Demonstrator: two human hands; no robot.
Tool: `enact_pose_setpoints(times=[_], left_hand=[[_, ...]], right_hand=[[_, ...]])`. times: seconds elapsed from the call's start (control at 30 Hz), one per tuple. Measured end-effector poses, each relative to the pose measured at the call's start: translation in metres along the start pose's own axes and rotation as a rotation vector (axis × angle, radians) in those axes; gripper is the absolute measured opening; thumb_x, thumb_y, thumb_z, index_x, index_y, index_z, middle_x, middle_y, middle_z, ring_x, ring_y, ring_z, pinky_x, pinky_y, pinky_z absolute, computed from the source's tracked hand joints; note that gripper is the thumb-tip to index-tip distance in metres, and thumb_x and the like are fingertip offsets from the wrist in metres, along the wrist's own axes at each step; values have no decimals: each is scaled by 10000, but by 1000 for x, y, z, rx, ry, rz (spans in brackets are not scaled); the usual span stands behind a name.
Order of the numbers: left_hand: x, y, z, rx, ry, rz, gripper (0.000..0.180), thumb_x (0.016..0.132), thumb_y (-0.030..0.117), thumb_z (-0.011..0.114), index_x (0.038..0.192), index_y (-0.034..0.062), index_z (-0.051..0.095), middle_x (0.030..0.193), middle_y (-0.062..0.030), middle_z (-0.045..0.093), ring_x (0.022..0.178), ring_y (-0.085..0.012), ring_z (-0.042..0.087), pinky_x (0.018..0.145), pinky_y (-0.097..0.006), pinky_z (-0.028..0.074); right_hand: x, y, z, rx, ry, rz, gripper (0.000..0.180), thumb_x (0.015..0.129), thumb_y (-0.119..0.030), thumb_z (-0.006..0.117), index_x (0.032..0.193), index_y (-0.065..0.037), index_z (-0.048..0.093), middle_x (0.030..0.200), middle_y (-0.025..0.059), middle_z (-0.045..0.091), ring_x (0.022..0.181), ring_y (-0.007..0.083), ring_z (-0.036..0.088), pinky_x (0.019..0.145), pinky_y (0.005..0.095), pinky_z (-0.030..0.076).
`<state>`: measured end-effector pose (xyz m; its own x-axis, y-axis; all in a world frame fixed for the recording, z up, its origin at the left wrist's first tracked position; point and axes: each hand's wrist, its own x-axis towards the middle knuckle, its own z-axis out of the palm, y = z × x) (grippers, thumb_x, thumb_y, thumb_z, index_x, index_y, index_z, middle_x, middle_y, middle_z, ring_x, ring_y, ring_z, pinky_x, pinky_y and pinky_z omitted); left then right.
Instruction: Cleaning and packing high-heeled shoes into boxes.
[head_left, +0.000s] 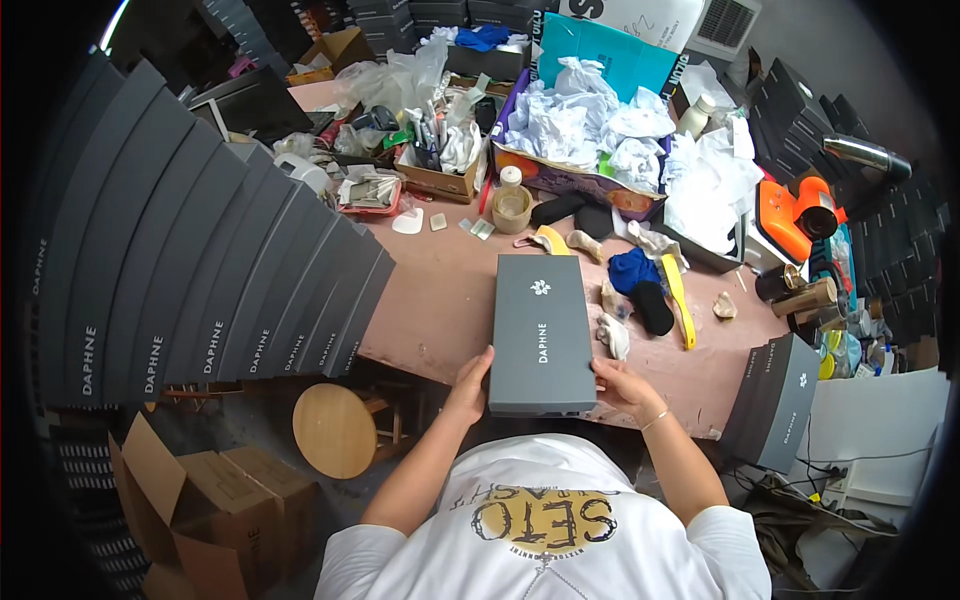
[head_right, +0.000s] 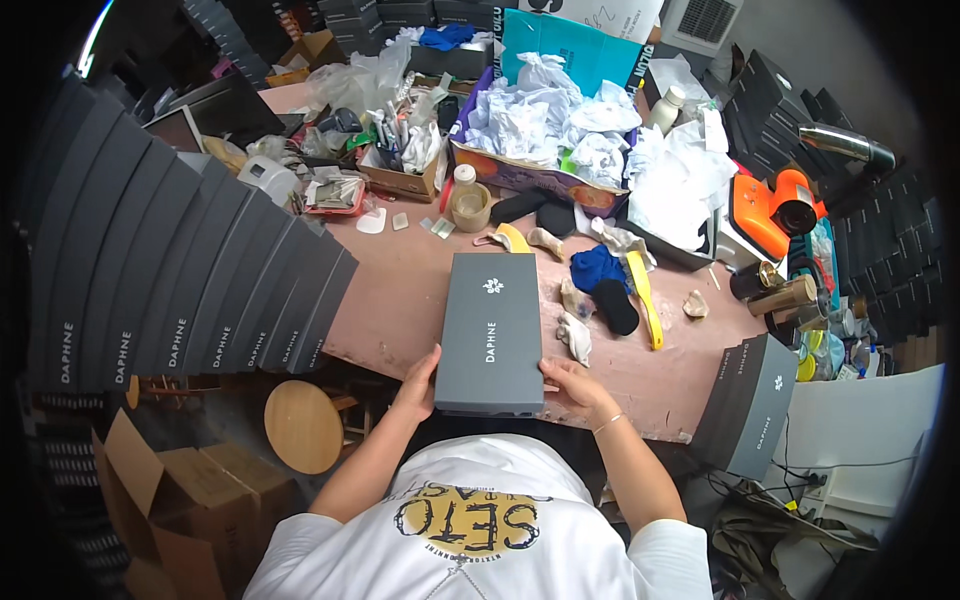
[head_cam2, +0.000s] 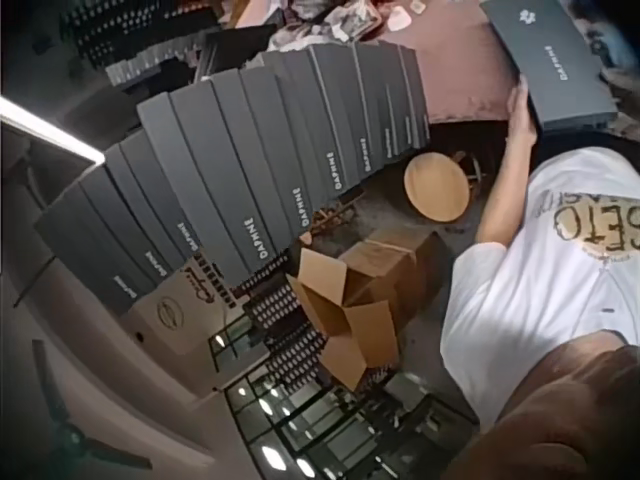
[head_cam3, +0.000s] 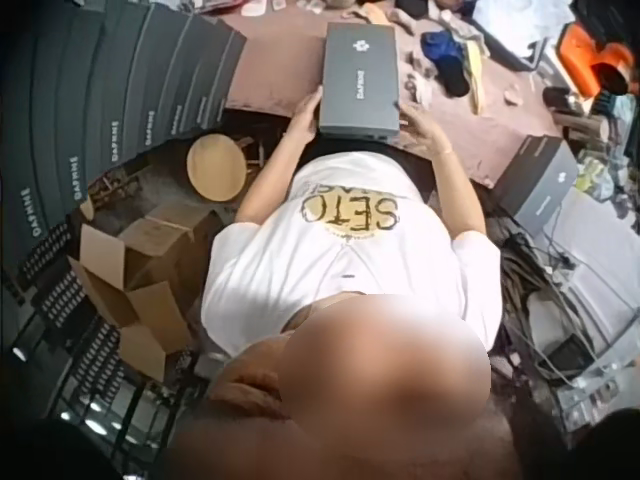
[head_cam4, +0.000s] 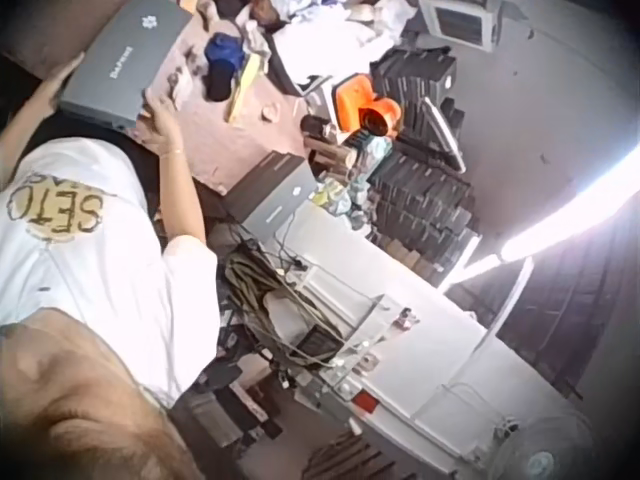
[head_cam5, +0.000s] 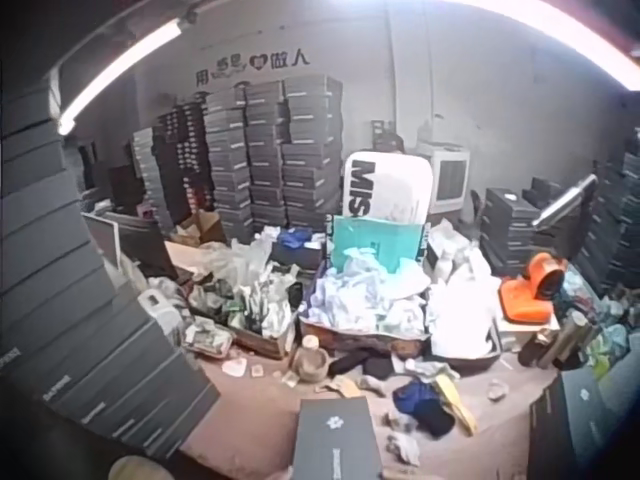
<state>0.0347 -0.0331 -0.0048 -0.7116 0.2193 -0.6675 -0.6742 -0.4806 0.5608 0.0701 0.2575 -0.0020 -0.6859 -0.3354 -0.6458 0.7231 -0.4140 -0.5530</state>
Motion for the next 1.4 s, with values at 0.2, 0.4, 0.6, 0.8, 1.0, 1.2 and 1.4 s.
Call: enact_pose_setpoints(times=[0.2, 0.4, 0.6, 0.8, 1.0, 1.2, 1.4], left_hand=[[16, 27, -37, 884, 48, 679, 592, 873, 349, 660, 1285, -39, 487, 1310, -193, 500, 1236, -257, 470, 1031, -364, 361], [1, 84, -26, 1256, -223, 640, 993, 780, 336, 738, 1487, 32, 110, 1491, -273, 212, 1387, -388, 242, 1116, -420, 259], [8, 118, -81, 1300, 34, 457, 832, 745, 31, 602, 1472, 48, 197, 1316, -314, 452, 1205, -436, 470, 1019, -438, 381], [38, 76, -44, 1791, -159, 822, 691, 741, 35, 620, 1373, -28, 347, 1384, -251, 365, 1285, -402, 365, 1064, -464, 308], [97, 44, -23, 1602, -184, 743, 652, 751, 81, 606, 1355, -28, 385, 1388, -215, 395, 1322, -366, 336, 1094, -490, 263], [62, 4, 20, 1893, -482, 1049, 658, 746, 182, 635, 1340, -9, 425, 1416, -163, 381, 1356, -326, 297, 1088, -569, 219], [62, 3, 24, 1983, -483, 887, 617, 742, 154, 622, 1310, -13, 449, 1364, -156, 421, 1315, -299, 347, 1089, -583, 189]], right_hand=[[16, 36, 97, 102, 472, -462, 429, 860, -127, 678, 1197, -67, 419, 986, 99, 575, 846, 157, 579, 748, 296, 505], [30, 47, 151, -1092, -124, -887, 714, 777, -174, 741, 1368, -19, 371, 1224, 202, 549, 1107, 313, 564, 958, 388, 438], [30, 35, 144, -1264, 5, -631, 549, 814, -171, 688, 1286, 14, 478, 1381, 195, 436, 1263, 376, 410, 1032, 420, 376], [65, 7, 74, -1710, 546, -637, 609, 748, -83, 620, 1323, -67, 420, 1272, 194, 476, 1226, 338, 435, 1016, 536, 321], [94, 16, 59, -1733, 685, -665, 563, 749, -90, 608, 1285, -95, 436, 1173, 160, 536, 1107, 303, 515, 903, 519, 365], [108, 1, 62, -1737, 731, -624, 470, 721, -94, 634, 1165, -103, 479, 956, 96, 605, 914, 282, 578, 762, 439, 363], [61, -40, 78, -1555, 786, -856, 279, 734, -57, 600, 1011, -62, 565, 875, 120, 640, 810, 289, 622, 742, 425, 424]])
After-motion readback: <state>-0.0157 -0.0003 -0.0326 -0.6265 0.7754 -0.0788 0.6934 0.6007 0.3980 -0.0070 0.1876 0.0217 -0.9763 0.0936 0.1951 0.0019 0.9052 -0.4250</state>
